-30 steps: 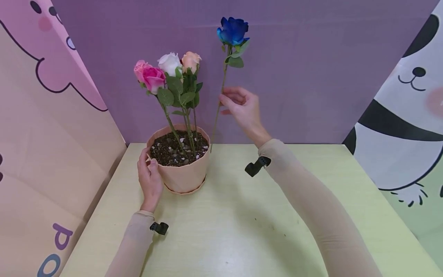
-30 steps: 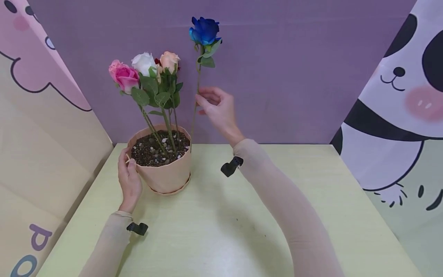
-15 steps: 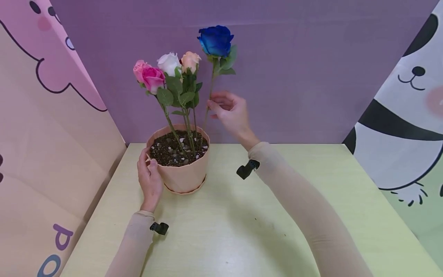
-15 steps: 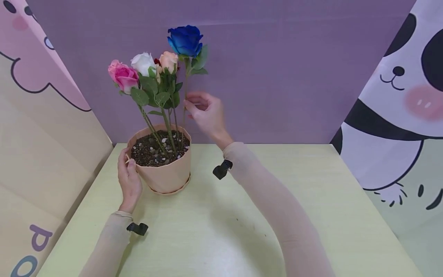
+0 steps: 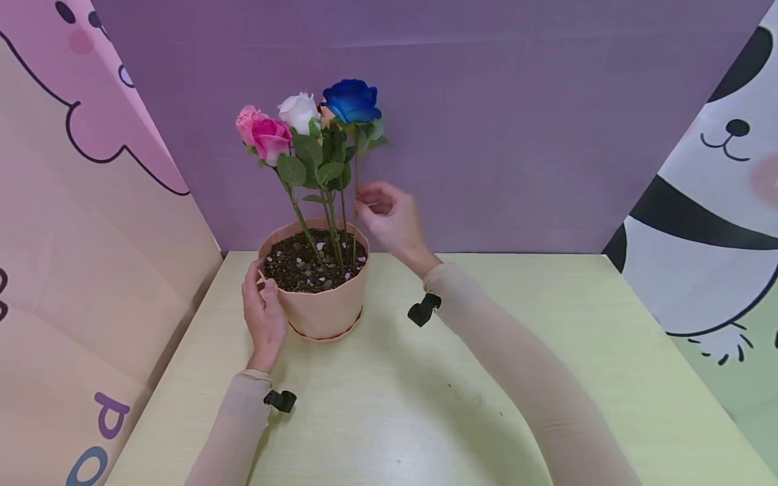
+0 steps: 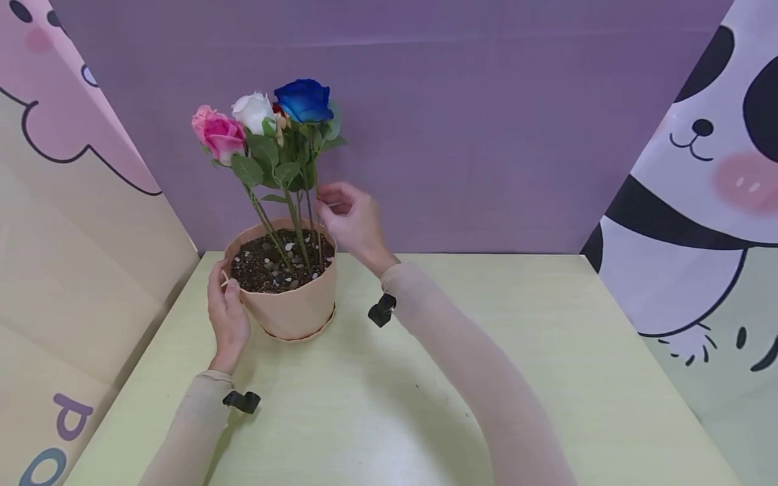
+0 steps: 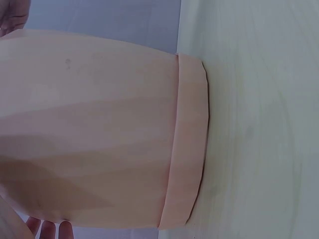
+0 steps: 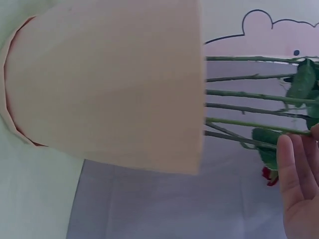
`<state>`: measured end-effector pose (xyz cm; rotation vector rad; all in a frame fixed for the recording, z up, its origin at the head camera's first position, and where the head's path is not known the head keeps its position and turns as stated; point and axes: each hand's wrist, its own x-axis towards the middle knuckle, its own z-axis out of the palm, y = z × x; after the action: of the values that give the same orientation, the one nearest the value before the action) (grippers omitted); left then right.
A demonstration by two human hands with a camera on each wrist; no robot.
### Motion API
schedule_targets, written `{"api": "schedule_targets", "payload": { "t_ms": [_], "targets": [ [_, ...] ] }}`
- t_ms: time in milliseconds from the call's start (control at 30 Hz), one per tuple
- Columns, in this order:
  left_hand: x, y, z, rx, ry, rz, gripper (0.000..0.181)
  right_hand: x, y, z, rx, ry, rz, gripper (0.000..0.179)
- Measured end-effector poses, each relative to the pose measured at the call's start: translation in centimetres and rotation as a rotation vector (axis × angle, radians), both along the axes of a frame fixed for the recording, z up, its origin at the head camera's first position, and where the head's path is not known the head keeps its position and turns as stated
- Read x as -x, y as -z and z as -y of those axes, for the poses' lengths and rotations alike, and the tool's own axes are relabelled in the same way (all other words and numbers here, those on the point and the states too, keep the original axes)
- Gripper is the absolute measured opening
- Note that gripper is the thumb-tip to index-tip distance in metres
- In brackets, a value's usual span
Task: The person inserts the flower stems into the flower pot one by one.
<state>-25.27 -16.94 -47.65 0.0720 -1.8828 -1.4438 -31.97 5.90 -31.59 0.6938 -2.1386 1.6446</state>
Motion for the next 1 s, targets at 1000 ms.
{"api": "schedule_targets", "payload": {
  "t_ms": [1000],
  "targets": [
    [0.1,0.1,0.1,0.008,-0.023,0.002,0.054,0.8,7.3,3.1,-0.038,0.145,-0.190,0.022]
  ]
}}
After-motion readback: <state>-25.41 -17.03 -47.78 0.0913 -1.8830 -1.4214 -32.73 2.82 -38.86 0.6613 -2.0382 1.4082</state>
